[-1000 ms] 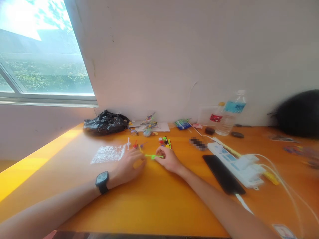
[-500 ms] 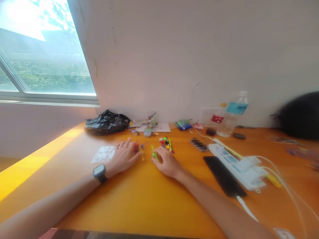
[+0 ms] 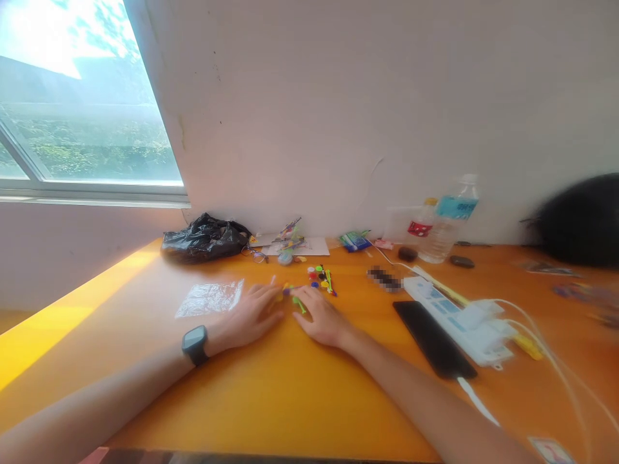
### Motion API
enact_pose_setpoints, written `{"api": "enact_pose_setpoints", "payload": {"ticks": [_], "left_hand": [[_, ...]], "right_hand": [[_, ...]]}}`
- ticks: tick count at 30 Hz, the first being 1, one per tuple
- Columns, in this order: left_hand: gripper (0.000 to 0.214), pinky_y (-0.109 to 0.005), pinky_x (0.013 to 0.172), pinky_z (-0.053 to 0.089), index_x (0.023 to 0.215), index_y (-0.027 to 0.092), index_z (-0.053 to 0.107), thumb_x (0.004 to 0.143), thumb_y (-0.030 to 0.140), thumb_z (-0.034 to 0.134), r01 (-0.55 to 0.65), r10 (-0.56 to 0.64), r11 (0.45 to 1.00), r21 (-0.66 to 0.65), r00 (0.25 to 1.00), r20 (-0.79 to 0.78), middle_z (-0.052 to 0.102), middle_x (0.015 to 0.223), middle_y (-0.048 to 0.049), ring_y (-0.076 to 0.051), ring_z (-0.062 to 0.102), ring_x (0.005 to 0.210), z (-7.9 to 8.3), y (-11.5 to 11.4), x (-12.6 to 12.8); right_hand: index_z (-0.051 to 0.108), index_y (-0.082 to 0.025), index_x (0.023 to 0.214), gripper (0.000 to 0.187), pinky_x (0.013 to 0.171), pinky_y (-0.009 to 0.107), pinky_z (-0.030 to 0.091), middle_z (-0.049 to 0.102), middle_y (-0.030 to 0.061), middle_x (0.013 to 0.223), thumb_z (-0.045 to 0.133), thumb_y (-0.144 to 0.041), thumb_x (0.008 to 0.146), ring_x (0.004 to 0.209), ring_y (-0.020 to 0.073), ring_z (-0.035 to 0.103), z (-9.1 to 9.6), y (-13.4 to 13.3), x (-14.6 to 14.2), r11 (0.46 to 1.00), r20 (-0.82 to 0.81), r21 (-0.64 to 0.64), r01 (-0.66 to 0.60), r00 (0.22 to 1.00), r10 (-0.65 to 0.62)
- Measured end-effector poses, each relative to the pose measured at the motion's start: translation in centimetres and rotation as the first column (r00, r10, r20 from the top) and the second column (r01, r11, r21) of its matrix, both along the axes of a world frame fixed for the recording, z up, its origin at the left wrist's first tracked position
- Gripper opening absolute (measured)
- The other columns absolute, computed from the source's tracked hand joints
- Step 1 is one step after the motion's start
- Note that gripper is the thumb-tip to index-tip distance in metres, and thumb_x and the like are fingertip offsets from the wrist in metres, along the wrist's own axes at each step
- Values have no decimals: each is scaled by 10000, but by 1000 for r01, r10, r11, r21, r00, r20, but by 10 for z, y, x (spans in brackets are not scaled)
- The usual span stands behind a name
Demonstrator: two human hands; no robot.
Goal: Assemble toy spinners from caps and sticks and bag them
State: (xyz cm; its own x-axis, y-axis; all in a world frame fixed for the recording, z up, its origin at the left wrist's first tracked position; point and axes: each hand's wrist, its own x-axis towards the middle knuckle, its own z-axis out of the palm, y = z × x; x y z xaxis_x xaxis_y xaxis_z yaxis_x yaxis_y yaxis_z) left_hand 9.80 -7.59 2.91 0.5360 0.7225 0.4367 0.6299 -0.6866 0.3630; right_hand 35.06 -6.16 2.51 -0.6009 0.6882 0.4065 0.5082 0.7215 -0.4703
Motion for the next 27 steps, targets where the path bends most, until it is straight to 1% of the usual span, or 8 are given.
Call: {"api": "enact_pose_setpoints", "payload": {"ticks": [4, 7, 11, 14, 16, 19, 22, 27], "left_hand": [[741, -490, 1224, 403, 1627, 263, 301, 979, 346, 650, 222, -219, 972, -76, 975, 43, 397, 1642, -148, -292, 414, 1499, -1, -5, 0], [784, -486, 1208, 437, 1628, 276, 299, 949, 332, 686, 284, -278, 953, -102, 958, 66, 414, 1631, -150, -294, 455, 1478, -1, -7, -1], [723, -472, 1157, 484, 1578, 283, 392, 923, 292, 698, 249, -244, 966, -69, 967, 70, 510, 1556, -140, -288, 535, 1398, 0, -7, 1], [503, -457, 1091, 508, 1408, 288, 570, 918, 254, 679, 135, -136, 991, 16, 989, 63, 637, 1392, -112, -281, 611, 1265, -2, -3, 4], [344, -413, 979, 540, 1262, 263, 642, 919, 254, 663, 20, -23, 999, 50, 998, 62, 702, 1215, -101, -267, 665, 1114, -5, 1, 6], [213, -313, 738, 527, 1150, 240, 651, 941, 269, 620, -100, 101, 995, -17, 994, 42, 715, 910, -39, -211, 690, 823, -8, 3, 6], [212, -268, 639, 483, 1174, 253, 637, 977, 291, 569, -71, 74, 990, -119, 997, 23, 700, 778, 10, -175, 670, 676, -6, -1, 5], [271, -273, 741, 524, 1232, 275, 635, 967, 292, 583, 90, -84, 992, -88, 994, 69, 753, 947, -14, -180, 712, 824, 3, -8, 6]], "right_hand": [[476, -263, 1499, 589, 1140, 481, 442, 590, 117, 1346, 620, -154, 938, 1294, 287, 548, -2, 1, 1, 1000, -29, -4, 3, 1000, -3], [467, -283, 1526, 628, 1130, 479, 456, 579, 113, 1339, 608, -135, 932, 1285, 286, 557, -3, 1, 3, 1000, -25, -23, 1, 1000, -1], [501, -306, 1515, 641, 1098, 451, 483, 593, 95, 1294, 580, -86, 919, 1212, 264, 592, -2, 2, 3, 1000, -57, -26, -14, 998, 12], [612, -297, 1412, 541, 1068, 425, 497, 620, 88, 1227, 538, -60, 930, 1164, 251, 607, 0, 2, 3, 999, -83, -23, -26, 996, 24], [671, -290, 1328, 479, 1046, 410, 503, 634, 83, 1191, 525, -56, 936, 1128, 244, 617, 1, 2, 2, 999, -92, -23, -30, 995, 27], [683, -284, 1300, 425, 1011, 398, 509, 648, 81, 1165, 528, -85, 958, 1095, 240, 626, 2, 2, 1, 999, -113, -28, -30, 993, 27], [676, -275, 1297, 359, 1005, 395, 504, 651, 82, 1158, 527, -141, 999, 1095, 238, 626, 2, 1, 0, 999, -144, -32, -33, 989, 28], [687, -263, 1231, 273, 988, 401, 504, 657, 83, 1142, 532, -190, 1018, 1070, 240, 630, 6, 0, 0, 1000, -127, -29, -7, 992, 3]]}}
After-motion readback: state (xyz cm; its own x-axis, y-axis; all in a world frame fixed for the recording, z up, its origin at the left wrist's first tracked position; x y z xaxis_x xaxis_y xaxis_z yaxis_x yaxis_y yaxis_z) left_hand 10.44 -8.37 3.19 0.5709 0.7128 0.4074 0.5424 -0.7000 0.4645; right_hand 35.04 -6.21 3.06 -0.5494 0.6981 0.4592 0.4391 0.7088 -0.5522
